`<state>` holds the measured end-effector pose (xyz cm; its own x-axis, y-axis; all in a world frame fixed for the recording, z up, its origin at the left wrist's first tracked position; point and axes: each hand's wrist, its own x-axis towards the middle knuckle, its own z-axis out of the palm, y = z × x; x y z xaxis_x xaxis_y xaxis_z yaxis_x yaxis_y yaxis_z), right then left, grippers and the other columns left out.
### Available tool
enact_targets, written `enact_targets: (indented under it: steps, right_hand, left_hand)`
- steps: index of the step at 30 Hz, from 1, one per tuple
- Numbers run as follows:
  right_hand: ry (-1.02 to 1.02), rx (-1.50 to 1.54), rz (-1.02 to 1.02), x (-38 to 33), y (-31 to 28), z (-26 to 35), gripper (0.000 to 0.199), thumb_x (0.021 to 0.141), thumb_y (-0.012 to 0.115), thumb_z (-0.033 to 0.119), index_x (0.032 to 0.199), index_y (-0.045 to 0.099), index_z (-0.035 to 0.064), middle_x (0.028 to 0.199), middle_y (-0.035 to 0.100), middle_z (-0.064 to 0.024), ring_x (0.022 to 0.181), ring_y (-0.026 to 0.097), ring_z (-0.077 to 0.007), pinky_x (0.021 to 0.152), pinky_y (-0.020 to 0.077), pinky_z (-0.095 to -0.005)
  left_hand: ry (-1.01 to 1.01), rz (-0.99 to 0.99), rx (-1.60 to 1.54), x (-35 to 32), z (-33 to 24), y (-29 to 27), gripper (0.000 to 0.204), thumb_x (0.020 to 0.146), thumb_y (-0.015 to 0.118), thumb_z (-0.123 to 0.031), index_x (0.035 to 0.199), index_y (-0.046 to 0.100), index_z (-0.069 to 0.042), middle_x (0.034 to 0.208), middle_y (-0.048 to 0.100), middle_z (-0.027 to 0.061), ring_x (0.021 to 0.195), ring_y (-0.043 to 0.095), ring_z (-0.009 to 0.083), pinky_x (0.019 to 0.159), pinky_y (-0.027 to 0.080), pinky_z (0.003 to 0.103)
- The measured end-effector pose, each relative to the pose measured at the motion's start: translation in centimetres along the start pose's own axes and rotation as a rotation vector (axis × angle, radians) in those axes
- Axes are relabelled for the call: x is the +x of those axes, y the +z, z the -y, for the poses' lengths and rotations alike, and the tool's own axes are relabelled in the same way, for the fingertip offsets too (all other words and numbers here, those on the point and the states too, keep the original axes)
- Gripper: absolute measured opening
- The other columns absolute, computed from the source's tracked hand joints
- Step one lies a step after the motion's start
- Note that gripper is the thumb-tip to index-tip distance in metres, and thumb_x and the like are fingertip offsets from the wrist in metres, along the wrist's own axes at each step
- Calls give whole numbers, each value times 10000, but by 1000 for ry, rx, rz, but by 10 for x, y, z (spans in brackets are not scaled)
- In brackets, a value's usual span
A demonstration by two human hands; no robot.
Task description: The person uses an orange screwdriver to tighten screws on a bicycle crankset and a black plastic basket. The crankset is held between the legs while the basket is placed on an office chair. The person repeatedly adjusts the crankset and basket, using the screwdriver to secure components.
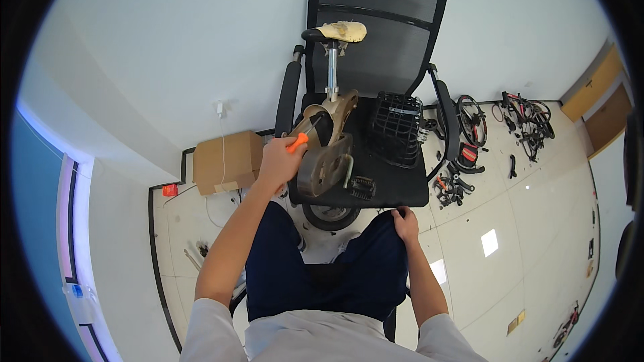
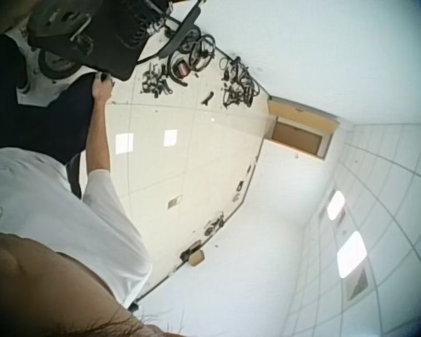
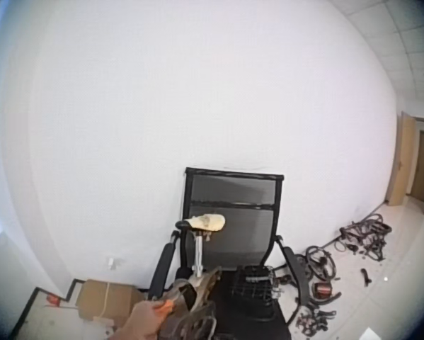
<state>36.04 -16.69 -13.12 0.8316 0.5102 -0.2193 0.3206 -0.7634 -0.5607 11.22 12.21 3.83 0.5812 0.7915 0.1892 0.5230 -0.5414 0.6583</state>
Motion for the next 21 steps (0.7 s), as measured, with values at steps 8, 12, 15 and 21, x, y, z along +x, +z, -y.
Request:
enact_targets:
  steps: [8,12,15,21]
  right_hand:
    - [-13,0,-8,-1,1,1,452,836,598,388,1120,646,39,1096,666,-205,1079,611,-365,931,463,-417]
    - [6,3,-5,-1,-1,4,453,835,600,388,1119,646,38,1104,664,-208,1088,608,-364,936,462,-416]
    - [45,-19,72,5,2,-5,482,837,585,458,1192,622,135,1216,620,-151,1162,566,-346,981,435,-471]
    - [50,-20,89,7,3,-7,480,841,584,456,1202,620,141,1217,623,-142,1165,569,-335,980,440,-465]
  left_hand:
    - [-307,139,-337,9,1,3,332,907,597,-254,1077,551,27,882,632,173,661,660,319,571,524,363]
    - [236,-37,530,-10,-1,7,259,901,600,-220,1045,579,-5,860,639,169,696,671,329,602,530,404]
    - [203,-70,453,-10,-7,1,232,883,612,-201,1033,592,-26,865,643,181,704,662,360,615,523,443]
    - [-572,262,-573,8,-14,-9,217,947,555,-224,1036,588,-30,819,607,53,537,572,150,417,420,296]
